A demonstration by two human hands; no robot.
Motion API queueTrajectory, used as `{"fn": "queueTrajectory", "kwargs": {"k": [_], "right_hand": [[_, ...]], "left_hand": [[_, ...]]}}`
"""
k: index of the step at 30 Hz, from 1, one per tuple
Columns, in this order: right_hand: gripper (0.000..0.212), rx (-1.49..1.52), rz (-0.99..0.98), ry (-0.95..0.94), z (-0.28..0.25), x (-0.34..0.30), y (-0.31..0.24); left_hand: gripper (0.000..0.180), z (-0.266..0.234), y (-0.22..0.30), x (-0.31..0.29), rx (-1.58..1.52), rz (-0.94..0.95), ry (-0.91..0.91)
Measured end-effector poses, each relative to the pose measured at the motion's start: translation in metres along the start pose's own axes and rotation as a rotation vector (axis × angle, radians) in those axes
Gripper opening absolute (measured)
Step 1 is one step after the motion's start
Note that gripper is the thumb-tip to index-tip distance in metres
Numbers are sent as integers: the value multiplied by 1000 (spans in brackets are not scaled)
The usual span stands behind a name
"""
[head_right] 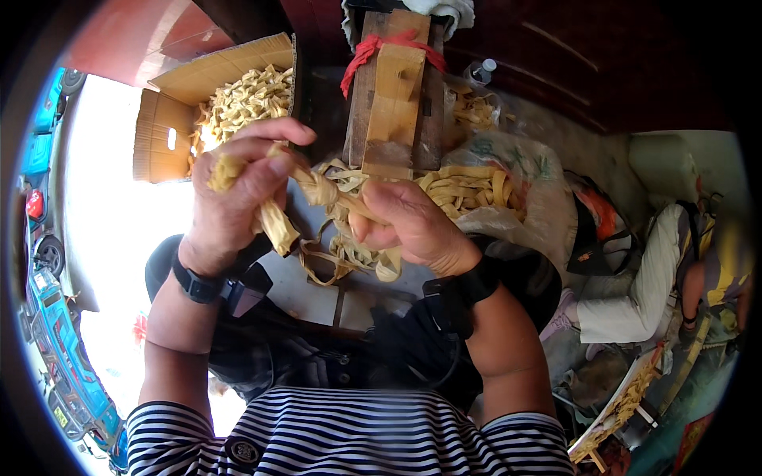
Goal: The person peels and separates long, thin strips of agricultural material by hand, pulling them through a wooden jig and placing the processed pieces into a cardboard box.
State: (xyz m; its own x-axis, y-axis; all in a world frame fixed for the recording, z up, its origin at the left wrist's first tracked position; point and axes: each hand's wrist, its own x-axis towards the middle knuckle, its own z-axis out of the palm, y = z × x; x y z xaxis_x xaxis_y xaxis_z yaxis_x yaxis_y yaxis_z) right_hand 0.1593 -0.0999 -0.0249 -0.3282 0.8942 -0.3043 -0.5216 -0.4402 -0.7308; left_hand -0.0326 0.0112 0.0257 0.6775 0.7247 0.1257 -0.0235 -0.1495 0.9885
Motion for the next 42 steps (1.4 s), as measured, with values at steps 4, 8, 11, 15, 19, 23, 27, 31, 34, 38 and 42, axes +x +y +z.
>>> {"fn": "queueTrajectory", "kwargs": {"k": [4, 8, 11, 15, 19, 23, 27, 31, 34, 38, 42], "right_hand": [[40, 67, -23, -19, 1, -1, -5], [35, -84, 10, 121, 10, 3, -9], [28, -187, 10, 225, 2, -4, -13], [24, -450, -141, 454, 0, -8, -25], [23, -623, -435, 681, -29, 8, -21], [26, -1274, -233, 988, -36, 34, -27], [27, -1205, -332, 1069, -78, 37, -8], [20, -917, -650, 880, -50, 31, -12], [22, -1143, -738, 748, -14, 25, -20], [23, -1264, -851, 474, -5, 29, -13], [25, -1301, -933, 250, 2, 30, -9]], "left_hand": [[23, -6, 0, 2, -68, -214, 99], [33, 2, -8, 2, -151, -402, -111], [17, 7, -9, 5, -136, -471, -87], [9, 15, -12, 13, -101, -491, -7], [14, 28, -34, 34, -104, -390, 58], [14, 35, -90, 50, 151, -341, 115], [12, 28, -80, 56, 193, -484, 188], [36, -32, -67, 59, 580, -390, 271], [67, -64, -65, 50, 1325, -48, 510], [42, -25, -48, 34, 742, 13, 177], [24, 34, -32, 10, -272, -716, -148]]}}
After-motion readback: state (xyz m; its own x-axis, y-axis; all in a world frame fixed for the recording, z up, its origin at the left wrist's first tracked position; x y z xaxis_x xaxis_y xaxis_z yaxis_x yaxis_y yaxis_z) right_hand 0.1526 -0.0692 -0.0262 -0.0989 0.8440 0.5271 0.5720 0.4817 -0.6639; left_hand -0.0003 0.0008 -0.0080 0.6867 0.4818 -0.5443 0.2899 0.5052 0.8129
